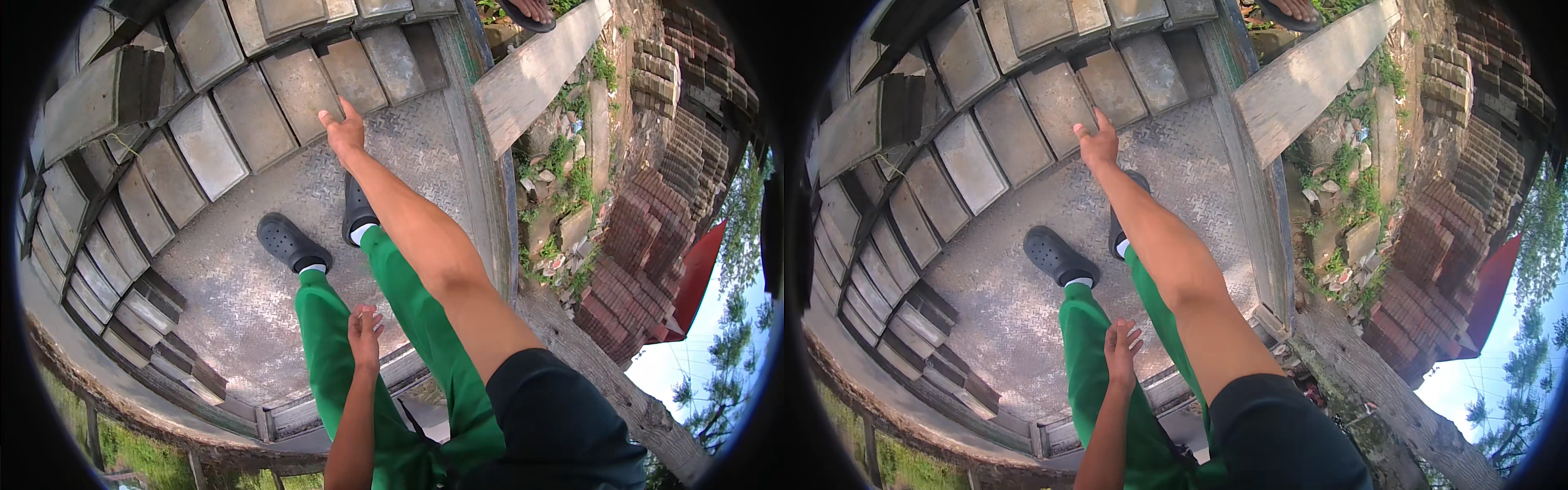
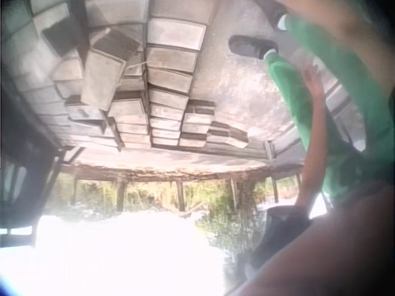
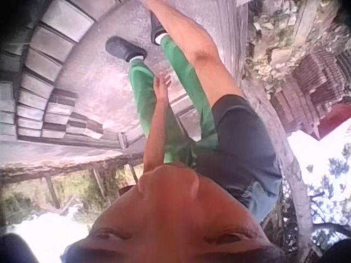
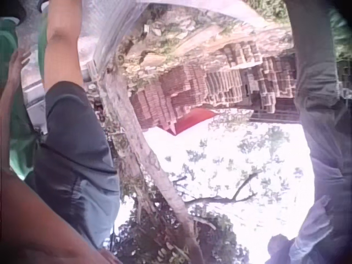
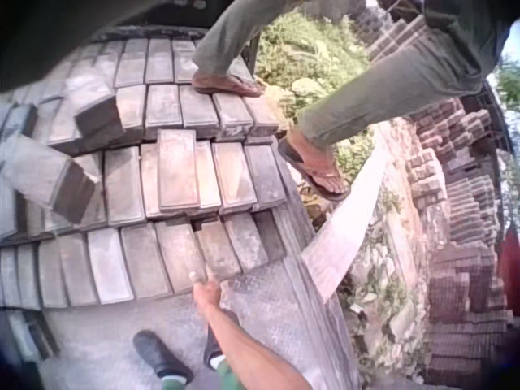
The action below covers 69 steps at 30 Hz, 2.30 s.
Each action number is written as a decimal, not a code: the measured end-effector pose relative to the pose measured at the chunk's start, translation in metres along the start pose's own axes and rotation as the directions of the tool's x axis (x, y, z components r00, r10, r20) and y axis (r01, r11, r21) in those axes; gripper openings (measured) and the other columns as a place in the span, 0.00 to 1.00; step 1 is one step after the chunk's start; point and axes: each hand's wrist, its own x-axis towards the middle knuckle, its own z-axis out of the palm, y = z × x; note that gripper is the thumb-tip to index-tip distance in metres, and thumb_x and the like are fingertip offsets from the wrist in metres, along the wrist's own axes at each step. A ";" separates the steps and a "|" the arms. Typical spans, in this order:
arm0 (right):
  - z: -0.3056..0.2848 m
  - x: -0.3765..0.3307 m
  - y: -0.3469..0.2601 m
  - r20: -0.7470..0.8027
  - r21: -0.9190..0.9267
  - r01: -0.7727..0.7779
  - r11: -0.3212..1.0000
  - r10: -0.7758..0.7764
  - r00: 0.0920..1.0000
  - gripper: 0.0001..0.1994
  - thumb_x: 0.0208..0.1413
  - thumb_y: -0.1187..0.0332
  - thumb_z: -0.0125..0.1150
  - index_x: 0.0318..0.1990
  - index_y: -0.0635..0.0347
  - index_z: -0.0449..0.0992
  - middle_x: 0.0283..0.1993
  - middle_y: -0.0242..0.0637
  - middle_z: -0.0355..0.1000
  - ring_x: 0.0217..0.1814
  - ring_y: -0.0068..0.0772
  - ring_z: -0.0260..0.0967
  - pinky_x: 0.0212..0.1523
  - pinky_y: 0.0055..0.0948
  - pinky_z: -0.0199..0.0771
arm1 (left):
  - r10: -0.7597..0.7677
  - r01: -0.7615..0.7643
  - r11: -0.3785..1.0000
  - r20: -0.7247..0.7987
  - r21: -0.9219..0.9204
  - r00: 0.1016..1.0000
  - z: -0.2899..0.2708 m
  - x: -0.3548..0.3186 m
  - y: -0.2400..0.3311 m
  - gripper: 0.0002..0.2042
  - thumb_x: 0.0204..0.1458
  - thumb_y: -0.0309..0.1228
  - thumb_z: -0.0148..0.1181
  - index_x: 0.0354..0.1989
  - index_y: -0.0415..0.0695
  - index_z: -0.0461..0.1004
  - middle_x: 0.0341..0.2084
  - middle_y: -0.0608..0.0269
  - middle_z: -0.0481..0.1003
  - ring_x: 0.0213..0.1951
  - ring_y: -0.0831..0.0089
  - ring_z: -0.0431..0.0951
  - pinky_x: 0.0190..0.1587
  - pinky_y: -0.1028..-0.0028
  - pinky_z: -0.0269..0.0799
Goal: The person organizes and stacks paving blocks on the bed of a truck, picking up and positioning the blocks into rows by hand.
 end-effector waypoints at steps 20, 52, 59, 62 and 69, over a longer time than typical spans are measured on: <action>-0.036 0.000 -0.058 0.542 -0.827 0.551 0.107 -0.102 0.834 0.39 0.51 0.43 0.64 0.62 0.66 0.66 0.55 0.48 0.73 0.63 0.44 0.67 0.68 0.55 0.53 | 0.235 -0.295 0.939 -0.297 -0.179 0.925 -0.017 -0.090 0.106 0.20 0.66 0.46 0.46 0.39 0.38 0.71 0.30 0.58 0.76 0.27 0.76 0.76 0.28 0.76 0.70; 0.227 -0.126 -0.398 0.697 -0.686 0.727 -0.034 -0.320 0.642 0.60 0.34 0.49 0.74 0.75 0.36 0.37 0.62 0.54 0.58 0.61 0.55 0.60 0.56 0.56 0.62 | 0.890 -0.464 0.418 -0.248 0.781 0.383 -0.239 0.029 0.439 0.22 0.54 0.41 0.59 0.53 0.41 0.68 0.50 0.48 0.69 0.55 0.51 0.68 0.58 0.58 0.64; 0.162 -0.200 -0.344 0.499 -0.667 0.509 0.544 -0.181 0.848 0.62 0.31 0.51 0.73 0.74 0.45 0.38 0.61 0.55 0.57 0.64 0.57 0.57 0.58 0.54 0.60 | 0.736 -0.557 0.636 -0.203 0.534 0.646 -0.220 -0.059 0.255 0.22 0.59 0.38 0.57 0.57 0.37 0.65 0.54 0.51 0.69 0.57 0.62 0.69 0.59 0.62 0.62; 0.104 -0.224 -0.285 0.465 -0.592 0.352 0.725 -0.049 0.884 0.64 0.31 0.51 0.74 0.75 0.44 0.34 0.62 0.55 0.56 0.66 0.57 0.55 0.59 0.54 0.60 | 0.693 -0.516 0.692 -0.265 0.505 0.670 -0.208 -0.081 0.224 0.22 0.60 0.38 0.56 0.59 0.38 0.64 0.54 0.53 0.69 0.57 0.64 0.69 0.58 0.62 0.63; -0.058 -0.215 -0.158 0.309 -0.657 -0.052 0.752 0.331 0.892 0.63 0.32 0.50 0.75 0.75 0.42 0.35 0.65 0.54 0.54 0.67 0.56 0.55 0.61 0.58 0.58 | 0.775 -0.560 0.623 -0.336 0.546 0.536 -0.125 -0.116 0.205 0.19 0.63 0.36 0.53 0.57 0.36 0.65 0.48 0.54 0.73 0.51 0.68 0.73 0.54 0.69 0.67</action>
